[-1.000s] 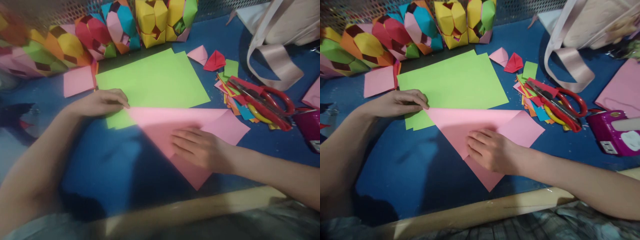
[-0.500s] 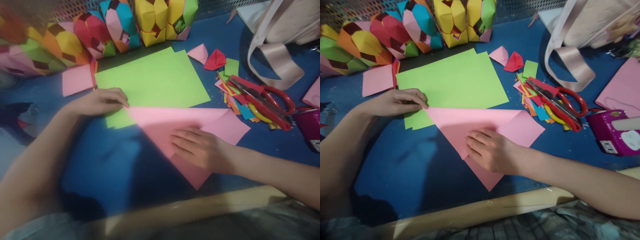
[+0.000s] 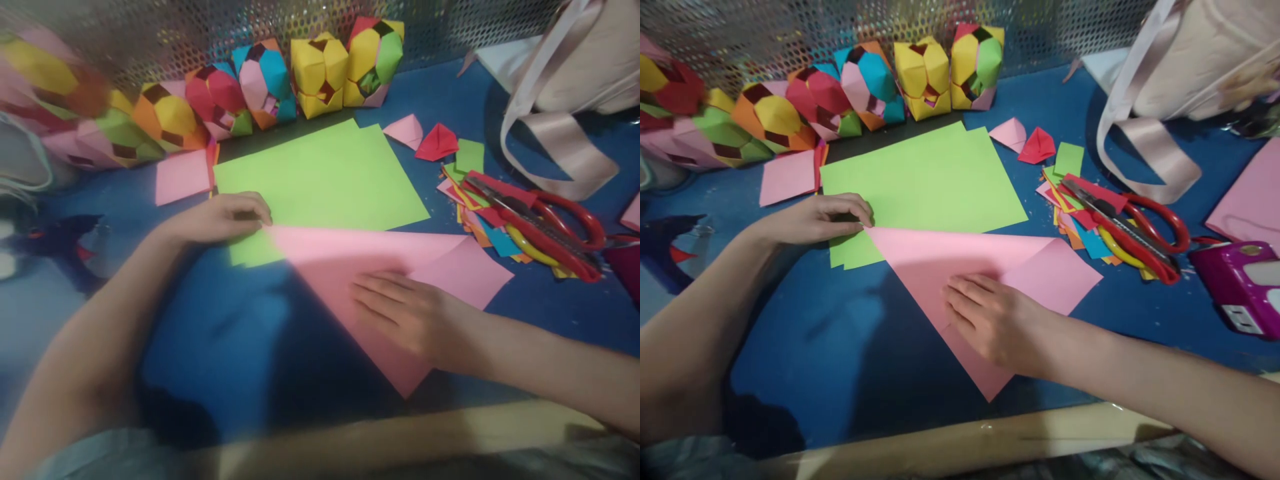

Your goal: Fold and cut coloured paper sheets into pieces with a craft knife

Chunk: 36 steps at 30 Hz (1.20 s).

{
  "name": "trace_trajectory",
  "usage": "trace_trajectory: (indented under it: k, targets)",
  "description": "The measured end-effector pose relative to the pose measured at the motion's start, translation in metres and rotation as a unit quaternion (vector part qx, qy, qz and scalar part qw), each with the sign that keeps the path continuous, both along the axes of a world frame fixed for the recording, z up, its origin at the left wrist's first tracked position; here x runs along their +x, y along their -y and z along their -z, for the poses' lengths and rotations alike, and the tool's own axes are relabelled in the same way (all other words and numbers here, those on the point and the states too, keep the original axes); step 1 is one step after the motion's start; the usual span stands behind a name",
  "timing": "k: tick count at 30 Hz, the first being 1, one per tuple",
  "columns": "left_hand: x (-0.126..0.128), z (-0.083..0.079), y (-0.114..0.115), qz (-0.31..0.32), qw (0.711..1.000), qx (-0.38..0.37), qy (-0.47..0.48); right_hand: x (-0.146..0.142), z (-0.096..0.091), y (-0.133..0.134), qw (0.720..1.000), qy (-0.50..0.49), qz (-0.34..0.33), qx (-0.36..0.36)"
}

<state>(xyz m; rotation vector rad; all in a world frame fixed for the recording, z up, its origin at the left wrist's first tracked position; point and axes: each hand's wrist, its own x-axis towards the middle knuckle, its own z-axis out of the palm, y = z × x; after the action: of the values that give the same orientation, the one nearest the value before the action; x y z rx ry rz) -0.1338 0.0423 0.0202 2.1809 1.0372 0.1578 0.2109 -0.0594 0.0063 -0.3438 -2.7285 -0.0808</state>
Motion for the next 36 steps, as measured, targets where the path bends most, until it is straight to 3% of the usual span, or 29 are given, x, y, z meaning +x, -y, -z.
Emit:
trace_trajectory:
  k: [11,17,21,30,36]
  targets:
    - [0.002,-0.007,0.007,0.008,0.995,0.090,-0.043,0.001,0.007,0.008,0.999,0.023,0.006,0.026]
    - [0.013,-0.009,0.018,-0.060,0.991,0.089,-0.081,-0.002,0.008,0.009,0.999,0.005,0.007,0.033]
    - [0.020,-0.010,0.023,-0.072,0.988,0.108,-0.089,-0.003,0.011,0.008,0.999,0.001,0.004,0.041]
    - [0.029,-0.023,0.027,-0.102,0.992,0.016,-0.079,-0.003,0.010,0.008,0.999,-0.006,0.007,0.045]
    - [0.032,-0.016,0.028,-0.103,0.992,0.013,-0.073,-0.005,0.010,0.007,0.999,-0.004,0.004,0.045]
